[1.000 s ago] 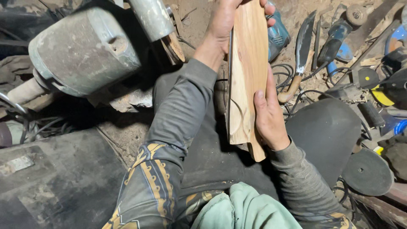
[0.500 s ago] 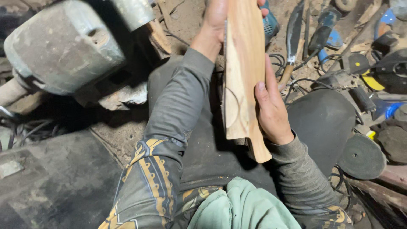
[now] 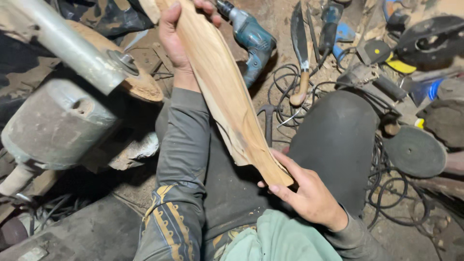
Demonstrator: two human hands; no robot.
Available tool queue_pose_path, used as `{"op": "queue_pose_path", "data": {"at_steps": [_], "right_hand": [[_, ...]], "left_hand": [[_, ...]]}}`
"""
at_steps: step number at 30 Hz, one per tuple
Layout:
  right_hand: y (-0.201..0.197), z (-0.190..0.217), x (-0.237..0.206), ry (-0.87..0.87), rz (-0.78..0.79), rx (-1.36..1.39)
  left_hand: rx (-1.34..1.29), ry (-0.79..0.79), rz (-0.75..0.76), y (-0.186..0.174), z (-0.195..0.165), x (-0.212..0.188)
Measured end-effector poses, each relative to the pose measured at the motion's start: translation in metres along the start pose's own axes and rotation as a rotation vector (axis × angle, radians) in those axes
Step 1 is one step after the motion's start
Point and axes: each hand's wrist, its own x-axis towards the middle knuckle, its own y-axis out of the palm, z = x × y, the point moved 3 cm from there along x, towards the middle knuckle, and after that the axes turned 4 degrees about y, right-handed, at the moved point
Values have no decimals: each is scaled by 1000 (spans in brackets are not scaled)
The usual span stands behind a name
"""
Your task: The person sits on the workshop floor and fits a bit into a power drill, then drills holes into curved wooden furniture parts. They hold each wooden piece against their legs while drilling, then thread a thin wire through the drilled holes and set pieces aside.
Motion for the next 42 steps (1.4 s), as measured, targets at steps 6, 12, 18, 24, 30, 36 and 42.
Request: {"op": "queue_pose_path", "data": {"at_steps": [6, 12, 18, 24, 30, 36, 42], "right_hand": [[-2, -20, -12, -12, -84, 399], [-25, -16, -11, -124, -58, 893], [-38, -12, -10, -131, -75, 898], [-33, -12, -14, -118, -47, 708], [40, -29, -1, 159, 106, 490], [62, -65, 16, 168, 52, 31], [70, -87, 31, 166, 117, 25]], "left_hand": [[53, 133, -59, -11, 1, 0], [89, -153, -252, -51, 15, 6], [57, -292, -464, -91, 29, 6], [1, -178, -311, -65, 15, 6], [72, -103, -28, 4, -21, -14], [128, -186, 6, 45, -34, -33], [57, -207, 78, 75, -40, -53]]}}
